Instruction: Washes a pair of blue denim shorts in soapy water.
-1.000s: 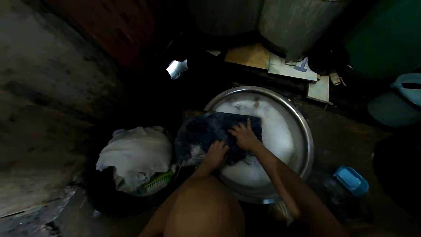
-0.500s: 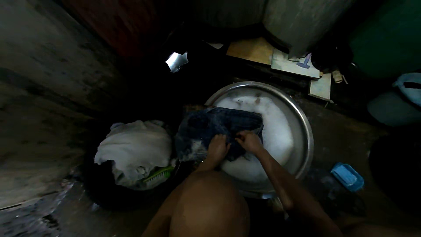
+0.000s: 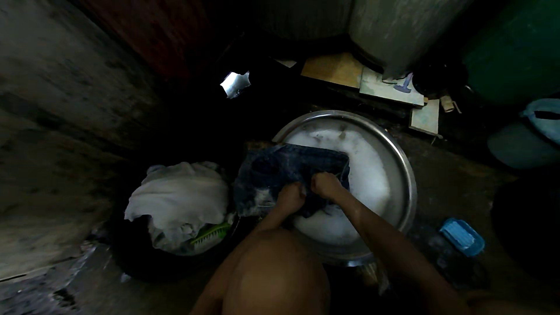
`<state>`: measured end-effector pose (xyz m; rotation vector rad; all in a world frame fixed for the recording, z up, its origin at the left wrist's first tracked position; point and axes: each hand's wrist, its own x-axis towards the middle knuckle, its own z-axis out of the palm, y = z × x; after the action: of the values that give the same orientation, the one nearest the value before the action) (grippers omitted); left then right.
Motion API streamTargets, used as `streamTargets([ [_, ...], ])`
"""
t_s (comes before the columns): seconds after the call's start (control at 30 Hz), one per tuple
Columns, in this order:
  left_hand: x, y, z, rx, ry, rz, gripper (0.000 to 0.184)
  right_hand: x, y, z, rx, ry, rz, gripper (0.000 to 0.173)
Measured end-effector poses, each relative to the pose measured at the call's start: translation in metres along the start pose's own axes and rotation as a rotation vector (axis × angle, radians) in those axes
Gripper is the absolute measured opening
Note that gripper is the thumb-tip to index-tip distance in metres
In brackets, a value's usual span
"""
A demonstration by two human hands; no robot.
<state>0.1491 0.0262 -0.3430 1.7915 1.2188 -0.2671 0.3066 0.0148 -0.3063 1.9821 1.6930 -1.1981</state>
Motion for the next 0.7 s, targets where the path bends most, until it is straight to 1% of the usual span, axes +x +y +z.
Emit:
streamTargets([
  [0.13, -0.004, 0.005, 0.0, 0.024, 0.01, -0.024, 0.038, -0.004, 0.002, 0.015, -0.004, 0.084, -0.025, 0.037],
  [0.2, -0.003, 0.007, 0.001, 0.042, 0.009, -0.033, 0.04, -0.002, 0.004, 0.021, 0.016, 0.12, -0.035, 0.036],
  [0.37, -0.007, 0.008, 0.001, 0.075, -0.07, -0.039, 0.045, 0.002, 0.005, 0.03, 0.069, 0.14, -0.05, 0.033],
  [0.57, -0.01, 0.009, -0.002, 0.076, -0.136, -0.008, 0.039, 0.002, 0.009, 0.035, 0.076, 0.136, -0.074, 0.033],
  [0.7, -0.009, 0.007, -0.002, 0.086, -0.164, 0.013, 0.036, 0.003, 0.014, 0.039, 0.03, 0.17, -0.159, 0.033],
])
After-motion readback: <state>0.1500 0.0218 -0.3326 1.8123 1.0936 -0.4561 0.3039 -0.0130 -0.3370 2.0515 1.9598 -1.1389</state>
